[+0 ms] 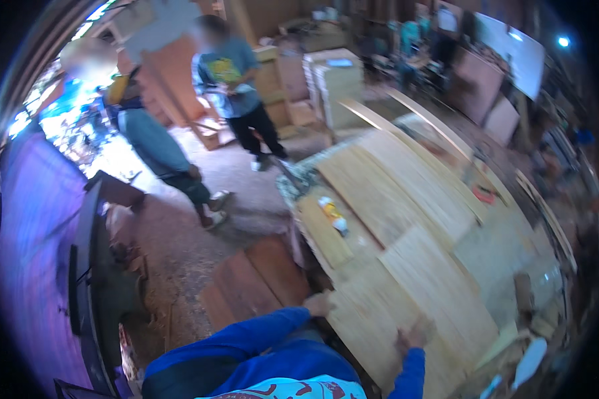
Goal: Using an angle grinder with a sanding disc to sand wooden boards and then moving the boards in a furniture manufacturing workshop.
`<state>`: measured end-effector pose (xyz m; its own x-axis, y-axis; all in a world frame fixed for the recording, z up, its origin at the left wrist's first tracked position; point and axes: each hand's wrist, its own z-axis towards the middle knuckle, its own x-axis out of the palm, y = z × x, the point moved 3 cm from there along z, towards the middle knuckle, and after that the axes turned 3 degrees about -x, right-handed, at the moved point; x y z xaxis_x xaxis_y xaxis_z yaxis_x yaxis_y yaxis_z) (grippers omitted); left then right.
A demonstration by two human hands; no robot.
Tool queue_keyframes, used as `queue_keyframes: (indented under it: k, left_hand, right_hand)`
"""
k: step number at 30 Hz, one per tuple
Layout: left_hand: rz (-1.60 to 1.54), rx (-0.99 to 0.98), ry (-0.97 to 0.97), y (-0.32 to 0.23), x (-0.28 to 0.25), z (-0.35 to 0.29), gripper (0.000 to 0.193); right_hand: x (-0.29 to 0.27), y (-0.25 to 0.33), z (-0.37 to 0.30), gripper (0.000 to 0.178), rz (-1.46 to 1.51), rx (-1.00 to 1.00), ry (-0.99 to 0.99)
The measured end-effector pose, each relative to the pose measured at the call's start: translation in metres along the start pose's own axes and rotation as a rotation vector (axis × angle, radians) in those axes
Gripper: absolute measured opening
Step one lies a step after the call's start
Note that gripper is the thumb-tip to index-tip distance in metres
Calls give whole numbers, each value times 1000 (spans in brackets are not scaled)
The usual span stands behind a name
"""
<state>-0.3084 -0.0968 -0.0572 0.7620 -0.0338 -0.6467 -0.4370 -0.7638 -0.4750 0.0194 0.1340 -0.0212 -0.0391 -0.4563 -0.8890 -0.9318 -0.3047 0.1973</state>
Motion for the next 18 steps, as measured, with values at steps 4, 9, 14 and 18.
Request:
queue_keyframes:
  k: [4, 9, 14, 18]
  left_hand:
    - [-97, -35, 115, -13, -12, -15, 76]
    - [-65, 42, 146, -18, -16, -6, 78]
    - [-32, 88, -25, 16, -11, 18, 77]
    - [-66, 39, 59, 14, -20, 17, 77]
  right_hand:
    - [-24, 22, -6, 120, 11, 75, 50]
    - [-20, 13, -5, 118, -115, 46, 56]
    - [-26, 42, 8, 94, 6, -79, 165]
    - [-26, 57, 8, 106, -75, 129, 47]
